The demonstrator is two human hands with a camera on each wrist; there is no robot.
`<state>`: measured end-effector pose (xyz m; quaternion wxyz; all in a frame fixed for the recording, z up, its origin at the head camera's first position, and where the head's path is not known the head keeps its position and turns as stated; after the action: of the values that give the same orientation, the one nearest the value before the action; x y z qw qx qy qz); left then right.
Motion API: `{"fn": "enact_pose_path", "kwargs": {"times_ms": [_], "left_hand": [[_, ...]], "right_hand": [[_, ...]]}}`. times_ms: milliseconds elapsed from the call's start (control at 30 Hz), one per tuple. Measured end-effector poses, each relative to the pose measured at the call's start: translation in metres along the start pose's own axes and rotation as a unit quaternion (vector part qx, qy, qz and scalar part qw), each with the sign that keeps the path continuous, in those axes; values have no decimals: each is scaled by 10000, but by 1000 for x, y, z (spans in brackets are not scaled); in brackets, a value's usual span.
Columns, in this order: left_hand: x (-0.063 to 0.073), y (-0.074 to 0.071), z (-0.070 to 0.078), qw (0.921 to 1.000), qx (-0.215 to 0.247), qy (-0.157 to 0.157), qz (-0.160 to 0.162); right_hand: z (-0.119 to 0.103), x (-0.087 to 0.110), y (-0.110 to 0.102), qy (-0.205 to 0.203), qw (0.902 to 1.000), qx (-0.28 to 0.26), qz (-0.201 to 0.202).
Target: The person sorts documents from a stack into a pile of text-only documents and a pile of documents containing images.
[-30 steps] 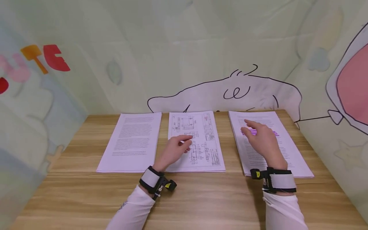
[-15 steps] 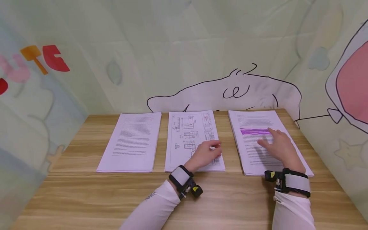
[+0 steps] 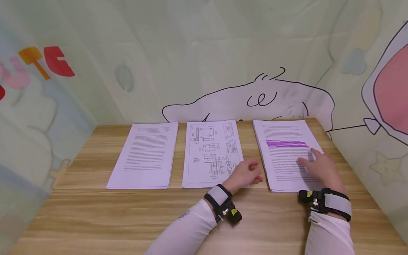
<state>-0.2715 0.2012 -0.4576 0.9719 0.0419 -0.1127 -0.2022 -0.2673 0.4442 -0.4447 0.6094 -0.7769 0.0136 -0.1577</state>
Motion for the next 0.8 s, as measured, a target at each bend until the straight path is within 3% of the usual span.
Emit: {"fn": "enact_pose_path", "kwargs": {"times_ms": [100, 200, 367, 633, 800], "left_hand": [[-2, 7, -8, 9976, 566, -383, 99], [-3, 11, -12, 9948, 766, -609, 284], [-3, 12, -12, 9939, 640, -753, 486], [-4, 11, -11, 9939, 591, -755, 546], [-1, 8, -6, 9954, 144, -693, 652]], "right_hand": [[0, 0, 2, -11, 9997, 168, -196], [-2, 1, 3, -65, 9990, 270, -341], [-7, 3, 1, -126, 9985, 317, -420], [-7, 1, 4, -84, 9985, 256, -483], [-11, 0, 5, -179, 9980, 323, -514]]}}
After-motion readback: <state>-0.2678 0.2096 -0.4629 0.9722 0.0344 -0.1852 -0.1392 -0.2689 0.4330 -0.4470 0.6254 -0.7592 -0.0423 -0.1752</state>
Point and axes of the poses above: each hand's wrist, its own x-axis away from the middle knuckle, its own y-axis out of the palm, z = x × y, the point moved 10 cm from there along -x, towards the middle knuckle, and after that the axes turned 15 degrees about x, right-handed, at the moved point
